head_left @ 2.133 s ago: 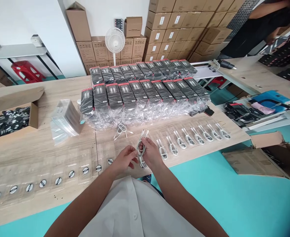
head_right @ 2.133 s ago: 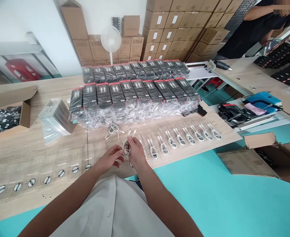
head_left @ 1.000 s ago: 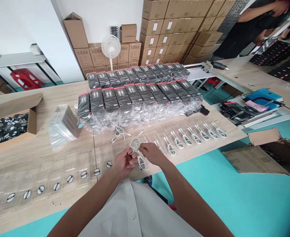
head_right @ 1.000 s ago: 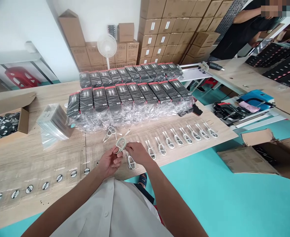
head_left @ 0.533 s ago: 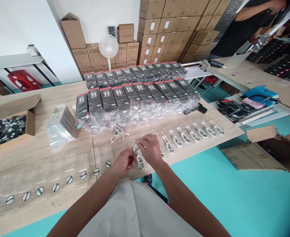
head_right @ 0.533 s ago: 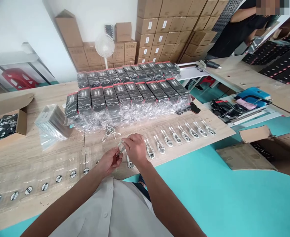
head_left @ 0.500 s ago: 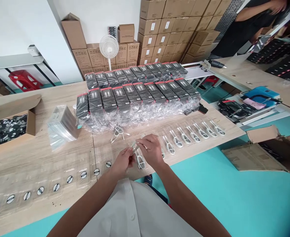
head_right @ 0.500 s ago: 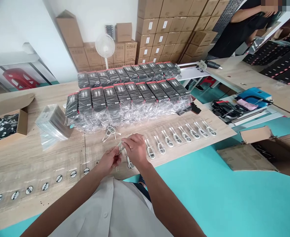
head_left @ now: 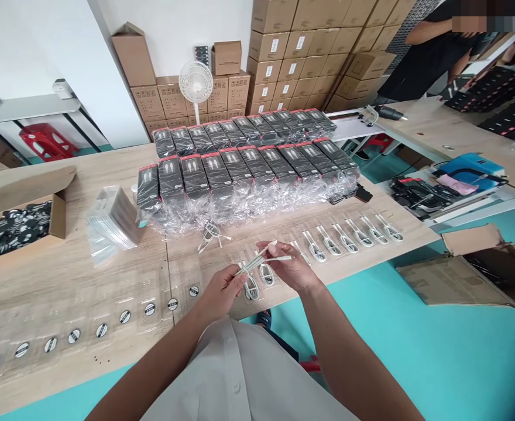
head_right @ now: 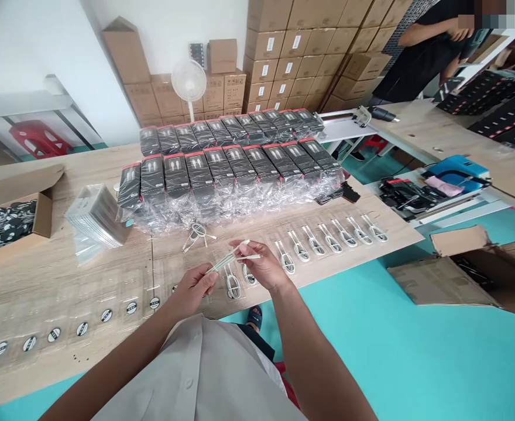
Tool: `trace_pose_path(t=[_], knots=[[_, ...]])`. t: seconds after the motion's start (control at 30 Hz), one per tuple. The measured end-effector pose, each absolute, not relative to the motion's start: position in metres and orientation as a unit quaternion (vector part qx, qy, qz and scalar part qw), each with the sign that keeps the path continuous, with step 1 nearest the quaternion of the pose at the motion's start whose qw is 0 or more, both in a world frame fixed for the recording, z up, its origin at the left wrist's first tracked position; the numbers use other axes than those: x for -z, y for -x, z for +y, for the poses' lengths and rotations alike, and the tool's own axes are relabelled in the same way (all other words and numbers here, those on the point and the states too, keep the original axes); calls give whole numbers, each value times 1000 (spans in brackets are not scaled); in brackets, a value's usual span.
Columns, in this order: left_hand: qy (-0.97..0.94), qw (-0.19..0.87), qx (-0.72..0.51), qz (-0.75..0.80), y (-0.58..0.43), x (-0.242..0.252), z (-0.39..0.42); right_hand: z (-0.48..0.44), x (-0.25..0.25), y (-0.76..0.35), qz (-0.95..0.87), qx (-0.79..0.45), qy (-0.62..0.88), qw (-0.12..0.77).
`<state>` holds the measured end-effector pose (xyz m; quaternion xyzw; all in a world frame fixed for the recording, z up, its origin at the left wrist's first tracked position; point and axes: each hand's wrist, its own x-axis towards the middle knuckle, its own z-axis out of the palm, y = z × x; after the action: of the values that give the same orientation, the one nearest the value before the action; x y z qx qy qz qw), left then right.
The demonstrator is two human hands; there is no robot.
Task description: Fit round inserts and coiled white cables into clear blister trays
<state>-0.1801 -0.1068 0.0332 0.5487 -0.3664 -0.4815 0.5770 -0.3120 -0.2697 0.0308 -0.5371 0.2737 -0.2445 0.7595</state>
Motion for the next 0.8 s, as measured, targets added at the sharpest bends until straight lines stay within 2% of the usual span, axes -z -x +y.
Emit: trace_pose_path(t=[0.2, 0.37, 0.5, 0.57, 0.7, 0.8], knots=[[-560, 535, 516, -366, 178, -30, -107, -273, -41, 308, 233, 208, 602, 734], [-585, 528, 523, -325, 178, -21, -110, -280, -66, 309, 191, 109, 692, 687], [-460, 639, 580, -212, 184, -25, -114, -264, -49, 303, 218, 217, 571, 761], [-415, 660, 601, -176, 189, -27, -115, -249, -33, 297, 207, 222, 508, 806], [-438, 604, 635, -201, 193, -18, -112, -228, -10, 284, 249, 191, 478, 820], [-569, 534, 583, -226, 173, -1, -101, -233, 2, 279, 316, 222, 519, 763]])
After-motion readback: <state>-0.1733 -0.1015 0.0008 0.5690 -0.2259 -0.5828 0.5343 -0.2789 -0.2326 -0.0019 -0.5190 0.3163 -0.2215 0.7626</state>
